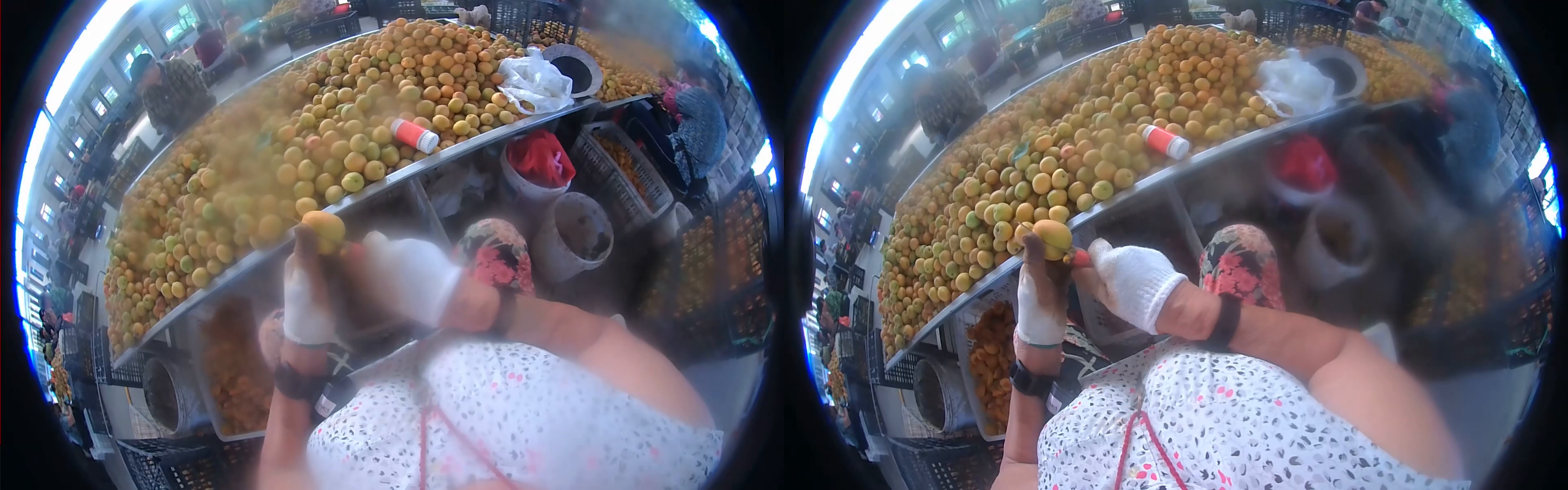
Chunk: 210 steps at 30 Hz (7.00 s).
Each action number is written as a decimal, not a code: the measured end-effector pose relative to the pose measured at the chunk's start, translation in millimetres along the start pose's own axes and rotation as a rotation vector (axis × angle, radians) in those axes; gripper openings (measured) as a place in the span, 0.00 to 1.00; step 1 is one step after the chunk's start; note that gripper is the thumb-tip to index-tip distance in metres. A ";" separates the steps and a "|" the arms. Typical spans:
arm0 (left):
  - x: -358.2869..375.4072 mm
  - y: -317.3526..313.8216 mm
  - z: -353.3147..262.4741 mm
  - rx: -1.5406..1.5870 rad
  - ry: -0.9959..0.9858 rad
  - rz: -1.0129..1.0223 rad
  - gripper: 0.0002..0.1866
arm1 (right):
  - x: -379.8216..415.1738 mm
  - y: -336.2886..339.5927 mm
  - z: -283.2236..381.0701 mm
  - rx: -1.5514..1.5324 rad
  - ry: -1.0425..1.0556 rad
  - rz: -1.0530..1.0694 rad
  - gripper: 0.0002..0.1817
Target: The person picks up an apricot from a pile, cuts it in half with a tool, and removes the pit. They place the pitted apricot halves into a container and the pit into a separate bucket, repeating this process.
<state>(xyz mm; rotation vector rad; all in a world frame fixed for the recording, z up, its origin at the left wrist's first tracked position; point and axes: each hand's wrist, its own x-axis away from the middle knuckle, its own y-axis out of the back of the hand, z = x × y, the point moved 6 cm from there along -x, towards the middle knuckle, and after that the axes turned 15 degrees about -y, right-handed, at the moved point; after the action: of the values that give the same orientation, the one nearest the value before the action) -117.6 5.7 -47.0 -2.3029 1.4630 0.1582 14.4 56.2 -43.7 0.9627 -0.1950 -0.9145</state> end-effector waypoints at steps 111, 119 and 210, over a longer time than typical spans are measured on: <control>27.9 -27.3 -31.0 0.410 0.207 -0.044 0.20 | -18.8 54.8 29.2 -0.829 0.081 0.056 0.12; 28.3 -26.2 -51.6 0.141 -0.079 0.067 0.23 | -14.7 79.4 18.8 -0.894 0.103 -0.191 0.13; 22.0 -46.5 -52.9 -0.191 -0.180 0.035 0.20 | -7.9 63.9 0.7 -1.649 -0.324 0.184 0.15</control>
<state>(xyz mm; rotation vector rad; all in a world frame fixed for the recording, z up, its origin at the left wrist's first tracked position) -72.9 -16.5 7.2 -2.3401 1.4512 0.5221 46.3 77.2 8.1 -0.7194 0.2106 -0.7271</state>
